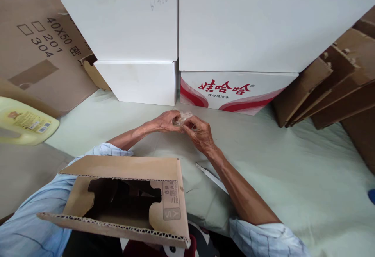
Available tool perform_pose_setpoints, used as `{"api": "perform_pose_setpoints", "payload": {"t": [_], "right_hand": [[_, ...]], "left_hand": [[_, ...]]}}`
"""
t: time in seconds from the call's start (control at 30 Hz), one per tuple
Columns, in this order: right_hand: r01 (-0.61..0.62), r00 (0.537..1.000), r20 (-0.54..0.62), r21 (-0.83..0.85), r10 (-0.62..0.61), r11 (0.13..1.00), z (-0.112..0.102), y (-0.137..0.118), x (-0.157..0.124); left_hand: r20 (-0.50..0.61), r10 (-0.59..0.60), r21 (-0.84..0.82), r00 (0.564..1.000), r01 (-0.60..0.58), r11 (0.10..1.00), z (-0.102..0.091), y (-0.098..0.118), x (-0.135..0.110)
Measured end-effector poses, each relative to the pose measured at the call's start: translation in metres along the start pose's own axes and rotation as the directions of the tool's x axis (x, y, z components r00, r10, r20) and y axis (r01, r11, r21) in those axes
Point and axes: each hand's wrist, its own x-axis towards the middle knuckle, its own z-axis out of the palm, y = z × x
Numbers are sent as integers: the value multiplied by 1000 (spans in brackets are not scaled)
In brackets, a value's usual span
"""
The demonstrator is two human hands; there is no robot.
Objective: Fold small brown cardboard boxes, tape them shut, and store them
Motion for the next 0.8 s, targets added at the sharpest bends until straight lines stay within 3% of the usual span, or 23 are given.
{"api": "perform_pose_setpoints", "payload": {"t": [0.17, 0.23, 0.43, 0.67, 0.8], "right_hand": [[98, 994, -26, -260, -108, 960, -8, 4, 5], [82, 994, -42, -293, -99, 953, -8, 7, 6], [-203, 974, -101, 6, 202, 979, 6, 15, 8], [-417, 900, -100, 78, 424, 905, 12, 26, 12], [-477, 871, -93, 67, 482, 876, 11, 29, 17]], "left_hand": [[-28, 43, 47, 999, -42, 998, 9, -7, 3], [-43, 68, 51, 997, -66, 997, 11, -10, 3], [-110, 71, 46, 991, -67, 997, 18, -13, 1], [-122, 35, 7, 992, -34, 999, 21, -15, 0], [-136, 145, 54, 980, -139, 989, 23, -18, -4]]}}
